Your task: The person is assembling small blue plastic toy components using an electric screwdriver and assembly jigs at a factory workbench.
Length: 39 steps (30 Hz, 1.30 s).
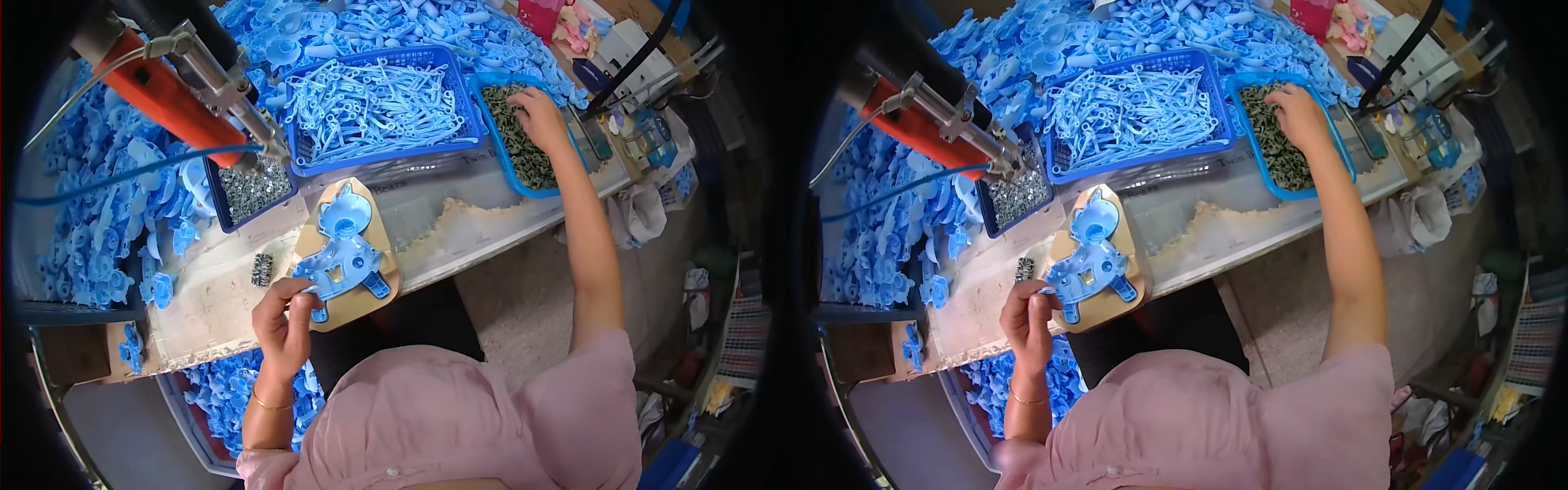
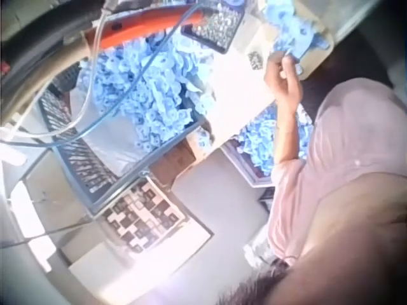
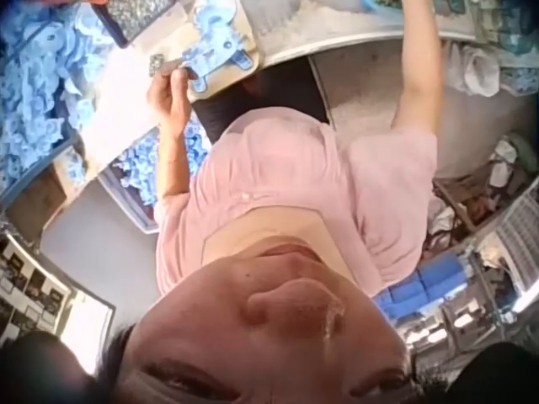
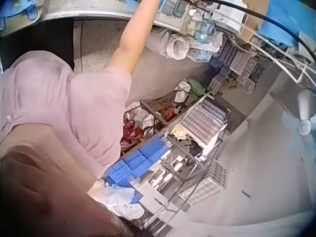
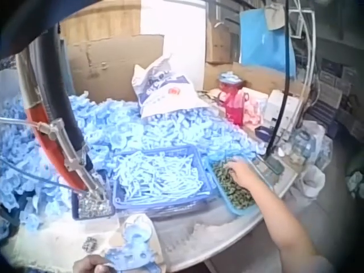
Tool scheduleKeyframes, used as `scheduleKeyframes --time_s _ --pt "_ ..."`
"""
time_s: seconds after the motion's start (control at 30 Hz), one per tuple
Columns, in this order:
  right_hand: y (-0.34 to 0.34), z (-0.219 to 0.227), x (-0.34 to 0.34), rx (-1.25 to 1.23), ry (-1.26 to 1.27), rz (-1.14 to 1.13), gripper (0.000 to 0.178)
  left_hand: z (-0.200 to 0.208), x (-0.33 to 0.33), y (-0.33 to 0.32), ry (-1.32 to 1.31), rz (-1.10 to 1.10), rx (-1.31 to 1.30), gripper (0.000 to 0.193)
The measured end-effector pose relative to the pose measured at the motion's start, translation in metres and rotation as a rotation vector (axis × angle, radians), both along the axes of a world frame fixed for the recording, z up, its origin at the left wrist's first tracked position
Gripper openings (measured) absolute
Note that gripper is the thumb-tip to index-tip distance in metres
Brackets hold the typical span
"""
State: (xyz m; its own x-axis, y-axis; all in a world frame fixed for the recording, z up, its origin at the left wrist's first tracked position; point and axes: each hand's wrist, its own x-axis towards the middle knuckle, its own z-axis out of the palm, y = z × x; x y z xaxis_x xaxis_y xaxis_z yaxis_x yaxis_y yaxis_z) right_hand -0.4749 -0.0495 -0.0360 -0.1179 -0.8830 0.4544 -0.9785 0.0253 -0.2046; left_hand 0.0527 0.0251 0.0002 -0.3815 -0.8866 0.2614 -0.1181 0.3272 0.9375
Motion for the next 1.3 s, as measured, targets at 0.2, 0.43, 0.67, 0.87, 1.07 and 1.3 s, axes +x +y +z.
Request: scheduleKeyframes --time_s 0.2,0.43,0.67,0.87,1.07,1.3 --pt "0.000 0.003 -0.003 -0.014 0.180 0.120 0.016 -0.004 -0.009 0.002 -0.041 -0.019 0.060 0.018" --pt "0.031 0.002 -0.018 0.141 -0.631 -0.076 0.027 -0.006 -0.014 0.000 -0.026 -0.053 0.157 0.022" --pt "0.053 0.027 0.011 0.176 -1.236 -0.169 0.020 -0.003 -0.016 0.002 0.048 -0.081 0.196 0.016" --pt "0.062 0.059 0.101 0.299 -1.282 0.098 0.011 0.002 -0.019 0.001 0.008 -0.110 0.288 0.016" --pt "0.069 0.085 0.226 0.575 -1.151 0.423 0.013 0.012 -0.027 -0.014 0.020 -0.262 0.491 0.018" --pt "0.067 0.076 0.276 0.775 -1.152 0.592 0.014 0.002 -0.020 -0.013 0.073 -0.280 0.574 0.015"
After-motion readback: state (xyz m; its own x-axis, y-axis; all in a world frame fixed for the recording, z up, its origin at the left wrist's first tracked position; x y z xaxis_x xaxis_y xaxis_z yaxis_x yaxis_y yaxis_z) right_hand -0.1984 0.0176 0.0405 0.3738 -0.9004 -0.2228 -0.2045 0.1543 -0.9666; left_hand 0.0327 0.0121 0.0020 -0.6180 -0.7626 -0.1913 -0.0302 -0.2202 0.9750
